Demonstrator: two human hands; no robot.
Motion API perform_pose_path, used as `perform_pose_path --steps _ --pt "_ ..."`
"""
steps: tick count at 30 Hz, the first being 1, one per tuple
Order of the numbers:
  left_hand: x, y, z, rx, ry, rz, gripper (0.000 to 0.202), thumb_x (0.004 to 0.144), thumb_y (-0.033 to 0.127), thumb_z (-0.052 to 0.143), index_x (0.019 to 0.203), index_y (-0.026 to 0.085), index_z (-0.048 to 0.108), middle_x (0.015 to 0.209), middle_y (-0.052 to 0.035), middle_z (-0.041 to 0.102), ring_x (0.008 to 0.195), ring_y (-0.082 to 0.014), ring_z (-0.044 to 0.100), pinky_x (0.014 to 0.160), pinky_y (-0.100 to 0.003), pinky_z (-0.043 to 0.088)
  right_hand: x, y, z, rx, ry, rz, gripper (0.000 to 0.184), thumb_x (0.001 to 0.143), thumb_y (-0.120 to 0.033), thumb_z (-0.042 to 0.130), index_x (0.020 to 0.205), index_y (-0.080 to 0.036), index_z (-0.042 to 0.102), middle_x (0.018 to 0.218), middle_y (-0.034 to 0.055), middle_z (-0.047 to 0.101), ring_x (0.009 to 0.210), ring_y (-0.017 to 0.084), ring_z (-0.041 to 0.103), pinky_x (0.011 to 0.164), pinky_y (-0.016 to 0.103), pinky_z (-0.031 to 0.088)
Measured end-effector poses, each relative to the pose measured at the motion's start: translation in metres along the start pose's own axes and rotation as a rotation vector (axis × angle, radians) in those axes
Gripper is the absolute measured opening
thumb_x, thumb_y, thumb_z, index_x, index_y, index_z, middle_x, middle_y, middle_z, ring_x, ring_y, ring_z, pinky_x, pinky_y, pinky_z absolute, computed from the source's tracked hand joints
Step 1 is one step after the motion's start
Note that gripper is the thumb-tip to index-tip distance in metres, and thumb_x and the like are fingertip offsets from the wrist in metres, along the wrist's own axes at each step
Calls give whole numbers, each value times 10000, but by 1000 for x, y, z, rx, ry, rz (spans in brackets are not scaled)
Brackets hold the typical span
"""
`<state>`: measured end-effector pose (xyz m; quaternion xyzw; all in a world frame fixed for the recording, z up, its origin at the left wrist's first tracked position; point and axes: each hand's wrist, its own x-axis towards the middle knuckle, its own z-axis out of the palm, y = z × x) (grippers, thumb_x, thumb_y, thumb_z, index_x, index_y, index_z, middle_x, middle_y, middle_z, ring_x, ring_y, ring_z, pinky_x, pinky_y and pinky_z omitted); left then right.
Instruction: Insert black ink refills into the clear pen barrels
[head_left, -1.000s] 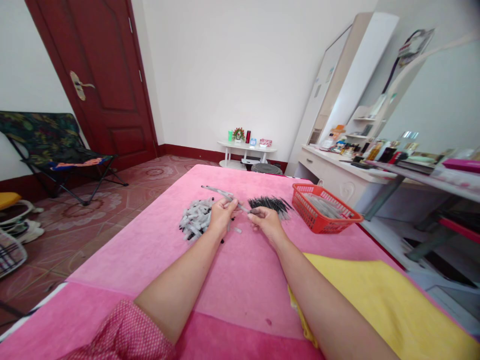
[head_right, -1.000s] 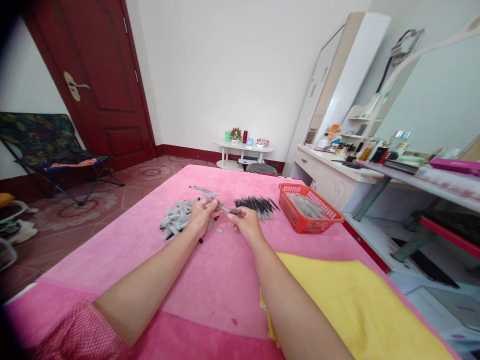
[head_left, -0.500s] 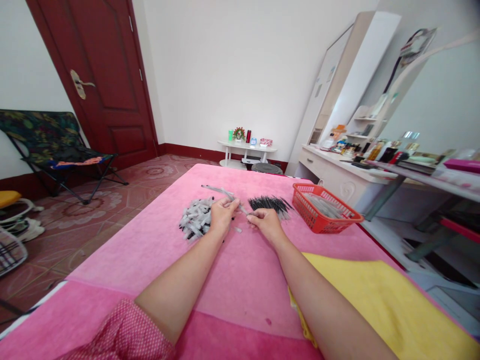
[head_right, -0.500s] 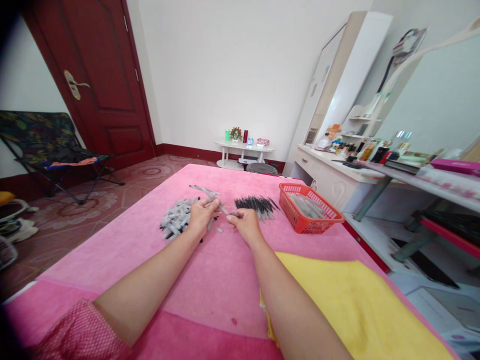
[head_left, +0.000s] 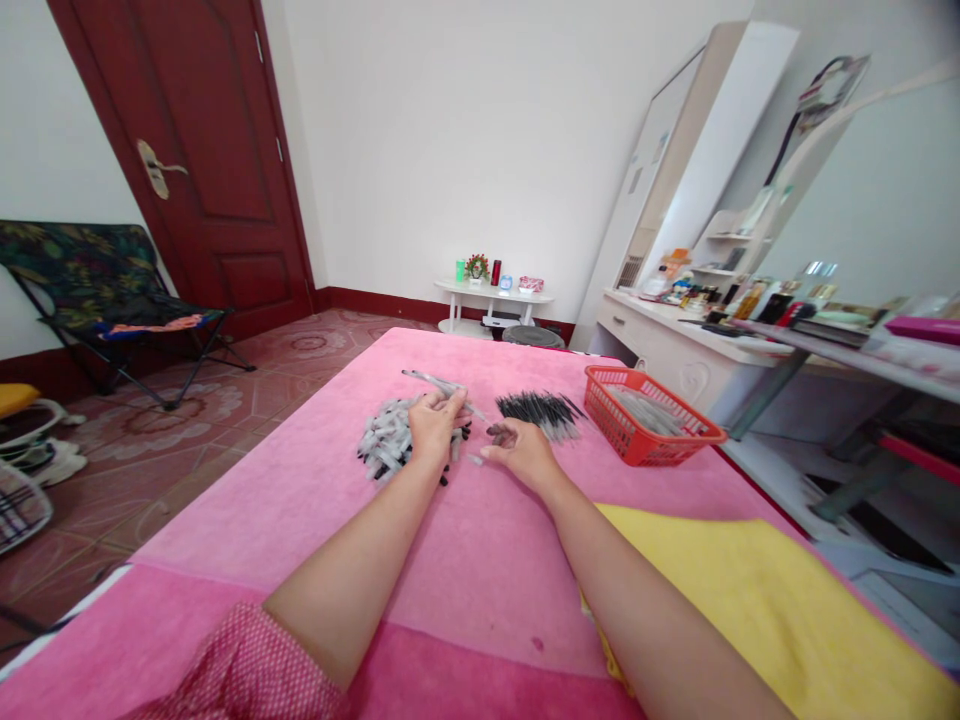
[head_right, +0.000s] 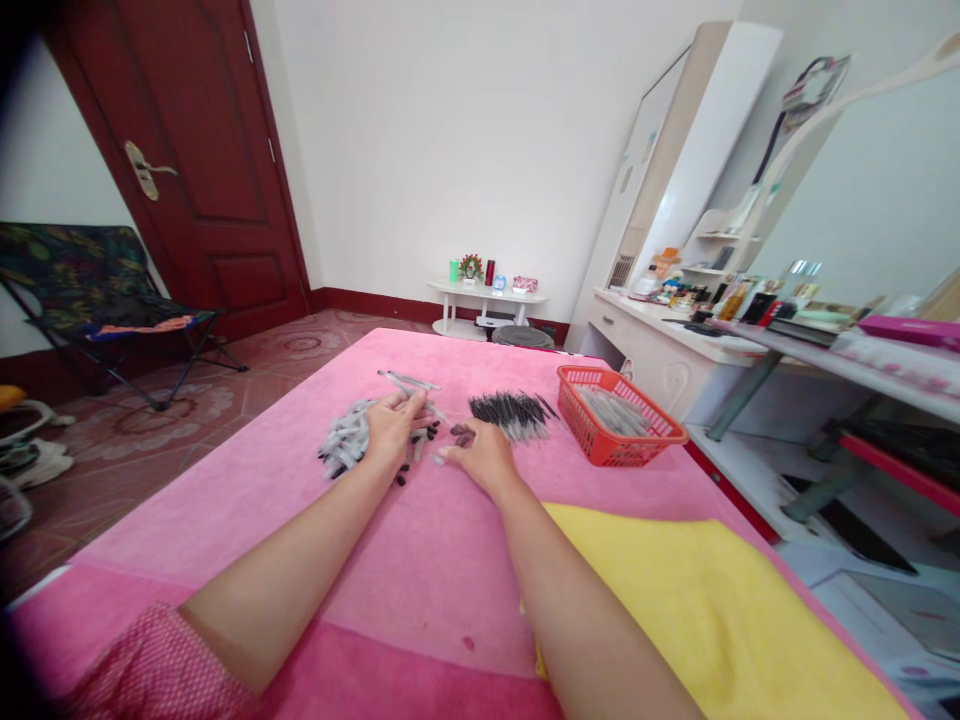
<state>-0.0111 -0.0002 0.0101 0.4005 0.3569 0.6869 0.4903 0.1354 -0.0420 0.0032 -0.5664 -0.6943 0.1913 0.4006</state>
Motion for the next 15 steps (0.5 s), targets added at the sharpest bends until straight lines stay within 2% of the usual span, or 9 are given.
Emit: perform_pose_path --steps 2,5,7,9,12,15 --pt "-2 0 1 32 -47 6 353 582 435 726 680 119 601 632 -41 654 503 -128 599 488 -249 524 0 -4 0 -15 40 -21 320 659 -381 660 899 -171 686 778 41 686 650 153 576 585 240 400" --pt "-1 1 1 67 -93 -8 354 582 431 726 699 118 611 635 -37 653 489 -126 590 476 -247 518 -1 -8 -6 -106 56 -59 208 741 -356 578 785 -201 710 760 33 691 656 161 574 584 239 378" --pt "3 4 -1 58 -37 14 358 593 437 714 722 118 614 643 -29 648 480 -117 574 469 -245 515 -1 -9 -14 -229 18 -54 171 733 -327 585 716 -215 713 723 29 692 653 165 578 565 237 352" --pt "9 9 -5 31 74 77 361 620 450 688 747 120 614 662 -22 640 488 -103 561 473 -235 512 0 -8 -28 -369 -9 -13 147 713 -317 601 685 -226 712 697 27 691 644 166 584 531 239 316" --pt "17 16 -12 -6 204 164 359 658 467 651 744 122 604 678 -18 625 515 -86 553 488 -206 505 0 -2 -52 -527 35 80 149 701 -323 598 673 -234 714 689 33 689 639 165 592 499 244 279" --pt "14 19 -10 -14 188 170 352 678 472 635 735 126 601 662 -15 617 515 -86 554 495 -203 503 1 6 -74 -617 119 186 194 713 -372 581 711 -240 722 717 54 690 673 183 607 505 250 294"
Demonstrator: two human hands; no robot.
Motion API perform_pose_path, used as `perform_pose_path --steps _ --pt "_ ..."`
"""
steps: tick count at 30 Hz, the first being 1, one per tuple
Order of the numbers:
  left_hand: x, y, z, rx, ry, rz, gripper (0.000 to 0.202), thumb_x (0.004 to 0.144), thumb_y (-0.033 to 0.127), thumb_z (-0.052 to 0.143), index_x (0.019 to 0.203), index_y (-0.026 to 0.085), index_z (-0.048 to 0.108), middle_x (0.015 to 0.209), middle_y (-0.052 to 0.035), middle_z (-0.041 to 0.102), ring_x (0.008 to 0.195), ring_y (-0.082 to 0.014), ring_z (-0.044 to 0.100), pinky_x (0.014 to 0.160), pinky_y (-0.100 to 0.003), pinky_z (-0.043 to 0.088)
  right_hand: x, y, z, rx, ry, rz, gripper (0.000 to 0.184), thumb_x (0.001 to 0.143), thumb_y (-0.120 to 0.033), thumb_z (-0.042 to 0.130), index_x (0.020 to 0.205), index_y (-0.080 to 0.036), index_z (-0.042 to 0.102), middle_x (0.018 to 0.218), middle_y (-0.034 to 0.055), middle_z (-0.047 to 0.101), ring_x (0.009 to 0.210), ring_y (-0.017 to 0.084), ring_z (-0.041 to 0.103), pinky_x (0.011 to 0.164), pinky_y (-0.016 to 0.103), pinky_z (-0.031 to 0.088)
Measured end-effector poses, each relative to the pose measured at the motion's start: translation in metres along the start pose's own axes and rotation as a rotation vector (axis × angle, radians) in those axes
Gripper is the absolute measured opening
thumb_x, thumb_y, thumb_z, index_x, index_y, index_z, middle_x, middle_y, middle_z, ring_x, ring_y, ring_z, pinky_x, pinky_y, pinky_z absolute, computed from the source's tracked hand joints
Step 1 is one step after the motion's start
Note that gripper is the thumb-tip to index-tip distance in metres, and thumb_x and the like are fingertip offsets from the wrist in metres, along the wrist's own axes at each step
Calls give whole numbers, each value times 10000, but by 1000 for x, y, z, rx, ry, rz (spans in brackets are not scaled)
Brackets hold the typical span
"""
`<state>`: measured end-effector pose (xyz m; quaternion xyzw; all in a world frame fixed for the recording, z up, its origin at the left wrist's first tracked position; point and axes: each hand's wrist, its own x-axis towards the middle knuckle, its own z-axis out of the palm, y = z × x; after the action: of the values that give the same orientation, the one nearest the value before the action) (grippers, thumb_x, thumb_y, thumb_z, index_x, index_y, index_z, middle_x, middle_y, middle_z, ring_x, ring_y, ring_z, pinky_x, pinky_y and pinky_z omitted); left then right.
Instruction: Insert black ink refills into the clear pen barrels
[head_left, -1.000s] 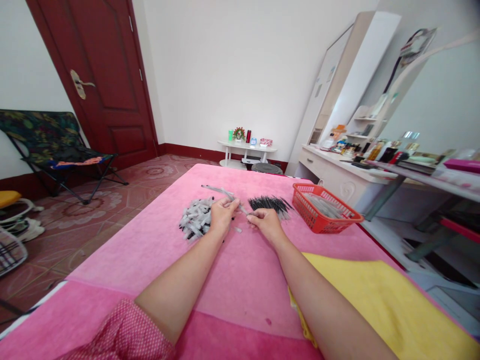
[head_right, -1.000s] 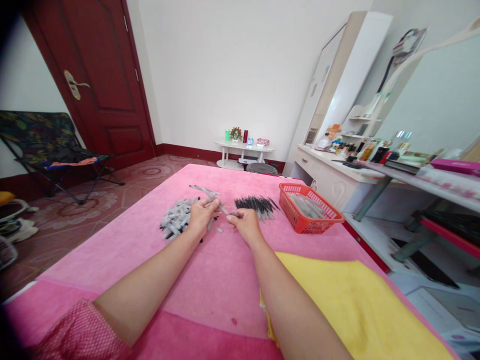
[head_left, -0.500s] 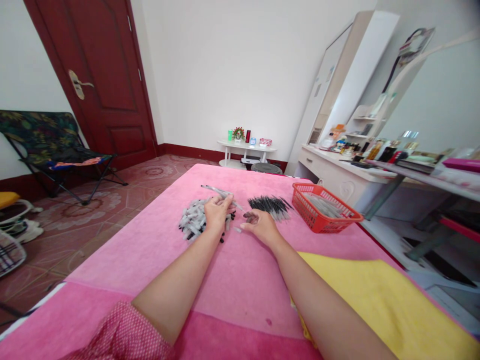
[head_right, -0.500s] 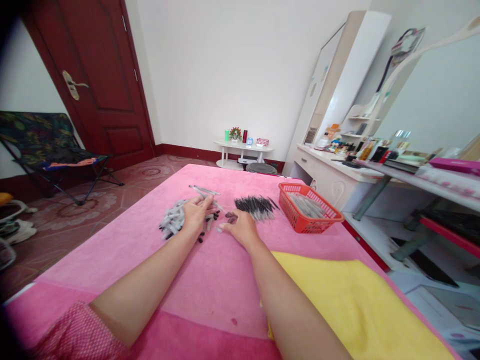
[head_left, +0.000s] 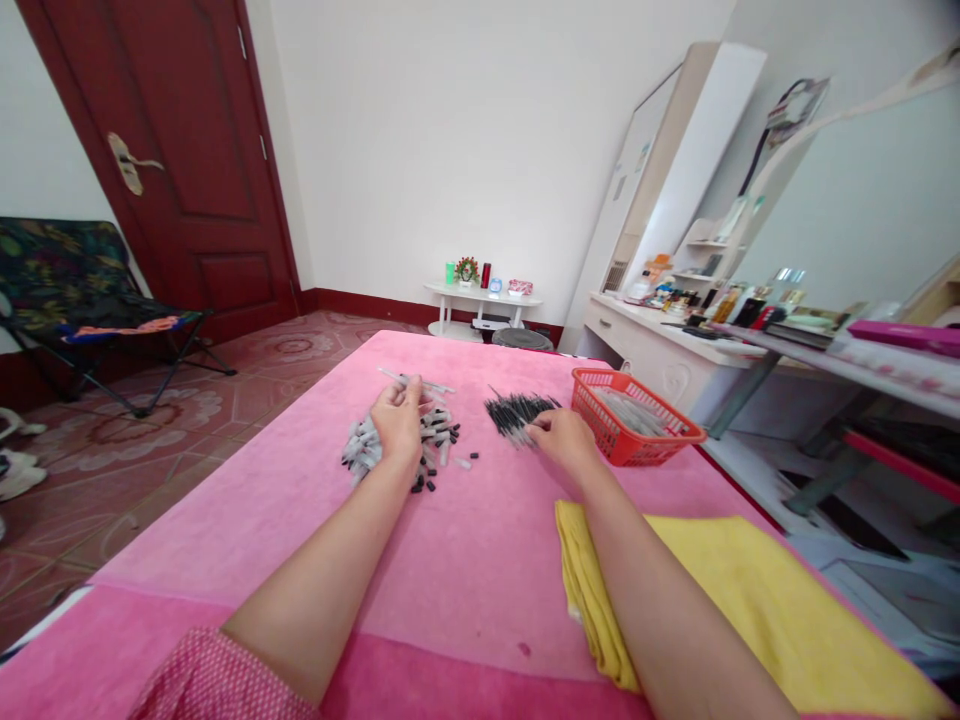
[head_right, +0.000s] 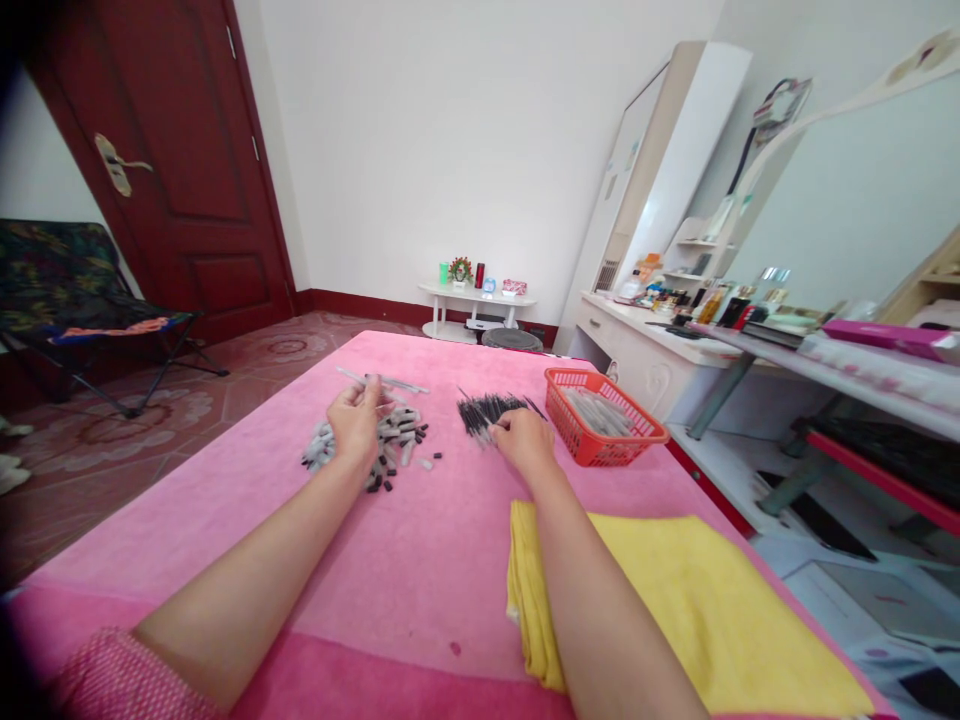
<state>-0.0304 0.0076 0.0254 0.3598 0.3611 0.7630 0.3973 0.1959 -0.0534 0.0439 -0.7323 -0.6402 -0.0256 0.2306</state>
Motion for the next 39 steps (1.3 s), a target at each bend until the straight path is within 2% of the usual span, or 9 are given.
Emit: perform_pose_path --steps 5,8,11,17,22,26,29,33,39 --pt "-32 -1 18 12 -395 -206 327 653 436 681 748 127 634 654 -36 642 518 -116 579 481 -213 484 3 4 -10 -38 80 133 312 686 -459 607 844 -219 729 821 114 694 737 246 616 543 282 338" --pt "-52 -1 28 88 -731 -346 342 624 436 708 735 116 659 645 -54 654 496 -120 570 467 -218 465 3 -10 -9 269 51 -43 326 751 -455 539 825 -196 724 778 74 691 695 206 602 549 262 361" --pt "-64 -2 31 118 -900 -389 381 607 447 720 744 97 658 648 -44 645 510 -115 566 493 -225 472 3 -24 0 606 -94 -187 311 759 -400 527 723 -147 704 620 23 639 563 143 541 511 228 359" --pt "-67 -14 24 190 -1006 -469 465 667 548 626 758 92 615 630 -55 632 549 -149 607 563 -290 513 0 -35 2 843 -45 -86 201 681 -307 582 603 -124 607 514 -12 554 469 102 470 454 205 340" --pt "-70 -24 22 327 -1034 -373 377 730 477 569 747 106 633 668 -75 658 569 -159 616 575 -282 494 2 -33 -40 925 408 -29 266 760 -381 509 813 -134 592 664 37 638 603 151 592 563 239 436" --pt "-69 -30 23 491 -943 -107 205 725 301 554 677 128 652 591 -28 628 537 -141 564 537 -241 429 23 -1 -72 617 678 54 346 767 -419 490 887 -125 626 730 72 662 668 177 606 640 278 446" --pt "-65 -37 23 564 -886 -16 205 738 260 510 692 134 665 586 -27 629 554 -148 559 550 -242 407 48 36 -84 232 642 233 355 741 -442 519 867 -149 675 775 92 673 743 224 611 676 318 432" --pt "-62 -45 24 621 -899 47 196 733 233 501 698 148 674 610 -25 640 575 -145 555 561 -234 385 78 70 -85 -127 353 384 347 703 -456 568 869 -183 704 852 128 681 814 281 615 663 353 425" --pt "-65 -42 27 645 -856 -15 204 739 227 500 719 156 690 628 -27 655 574 -135 557 557 -226 369 114 21 -42 -156 281 -9 270 771 -360 513 891 -201 695 874 82 688 809 218 614 660 292 418"
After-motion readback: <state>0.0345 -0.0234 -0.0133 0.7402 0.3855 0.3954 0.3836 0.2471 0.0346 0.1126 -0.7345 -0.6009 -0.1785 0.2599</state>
